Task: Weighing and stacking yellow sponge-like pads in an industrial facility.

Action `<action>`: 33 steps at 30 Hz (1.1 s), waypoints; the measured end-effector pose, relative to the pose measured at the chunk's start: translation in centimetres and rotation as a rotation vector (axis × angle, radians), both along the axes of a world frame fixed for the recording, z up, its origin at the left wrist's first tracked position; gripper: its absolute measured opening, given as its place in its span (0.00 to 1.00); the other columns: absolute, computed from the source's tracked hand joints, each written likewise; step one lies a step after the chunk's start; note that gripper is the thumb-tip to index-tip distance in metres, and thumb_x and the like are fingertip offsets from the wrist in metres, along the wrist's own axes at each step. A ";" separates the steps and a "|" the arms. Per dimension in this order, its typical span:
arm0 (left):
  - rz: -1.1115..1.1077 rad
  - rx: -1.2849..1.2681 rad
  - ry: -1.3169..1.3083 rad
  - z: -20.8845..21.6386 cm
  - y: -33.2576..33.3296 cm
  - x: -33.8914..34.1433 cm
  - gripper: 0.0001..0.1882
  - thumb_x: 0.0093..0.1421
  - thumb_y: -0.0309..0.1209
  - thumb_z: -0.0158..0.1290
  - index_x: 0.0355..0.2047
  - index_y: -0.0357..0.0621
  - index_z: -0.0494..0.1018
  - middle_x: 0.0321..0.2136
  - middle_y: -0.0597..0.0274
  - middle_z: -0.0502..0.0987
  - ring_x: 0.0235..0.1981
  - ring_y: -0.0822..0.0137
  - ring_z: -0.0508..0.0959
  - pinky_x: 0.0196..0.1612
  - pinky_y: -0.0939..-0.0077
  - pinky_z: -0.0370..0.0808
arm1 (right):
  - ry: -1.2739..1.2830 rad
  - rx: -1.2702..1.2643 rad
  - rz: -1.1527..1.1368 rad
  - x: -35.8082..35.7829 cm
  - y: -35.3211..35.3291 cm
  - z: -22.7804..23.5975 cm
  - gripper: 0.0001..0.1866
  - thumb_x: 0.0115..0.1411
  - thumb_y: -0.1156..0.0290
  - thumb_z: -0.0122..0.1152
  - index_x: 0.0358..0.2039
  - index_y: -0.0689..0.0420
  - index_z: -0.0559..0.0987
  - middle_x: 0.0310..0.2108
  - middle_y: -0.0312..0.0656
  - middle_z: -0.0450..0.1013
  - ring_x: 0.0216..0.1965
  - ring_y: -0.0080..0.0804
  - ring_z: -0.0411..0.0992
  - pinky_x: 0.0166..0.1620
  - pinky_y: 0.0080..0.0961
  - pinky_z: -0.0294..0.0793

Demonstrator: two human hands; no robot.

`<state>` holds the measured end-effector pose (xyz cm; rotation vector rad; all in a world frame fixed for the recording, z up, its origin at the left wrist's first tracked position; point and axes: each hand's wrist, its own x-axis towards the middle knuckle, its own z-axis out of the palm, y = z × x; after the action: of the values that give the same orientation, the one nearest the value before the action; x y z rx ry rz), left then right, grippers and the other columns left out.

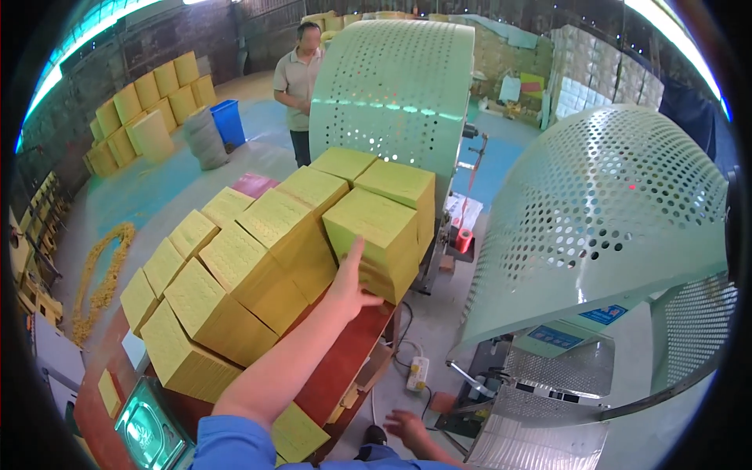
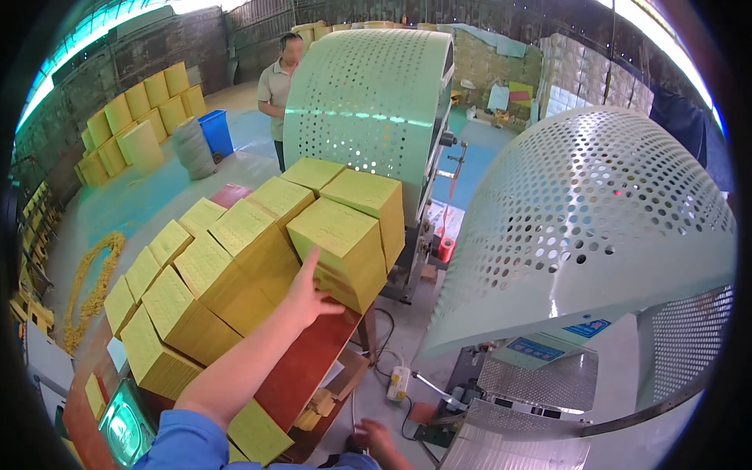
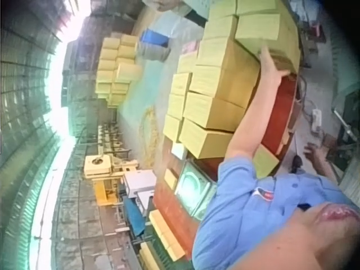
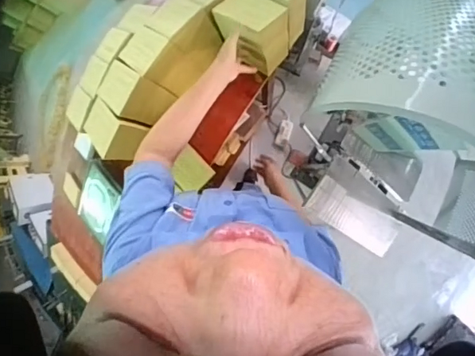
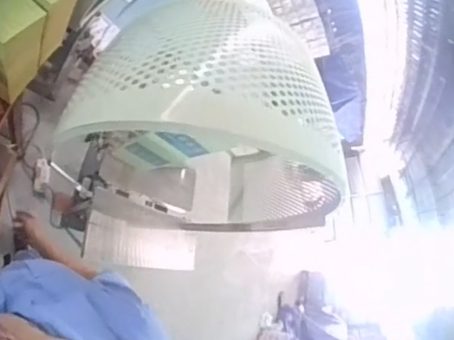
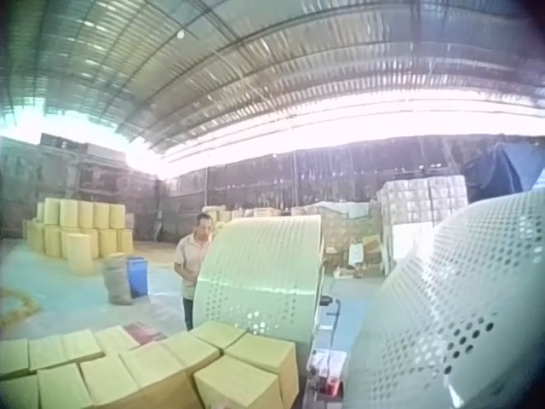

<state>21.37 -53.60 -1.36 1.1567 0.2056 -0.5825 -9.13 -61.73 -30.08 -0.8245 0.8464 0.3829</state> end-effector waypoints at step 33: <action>0.544 2.492 0.153 -20.4 68.4 -79.0 0.19 0.66 0.42 0.45 0.45 0.39 0.73 0.50 0.42 0.73 0.52 0.43 0.72 0.51 0.49 0.71 | -1.104 -1.994 0.441 13.5 13.7 11.3 0.17 0.54 0.74 0.55 0.46 0.57 0.77 0.53 0.46 0.72 0.57 0.47 0.67 0.60 0.41 0.64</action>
<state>-57.58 14.76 -21.78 3.1706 1.6057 0.5226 4.35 -48.04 -18.78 -2.6888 -0.3498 -0.7638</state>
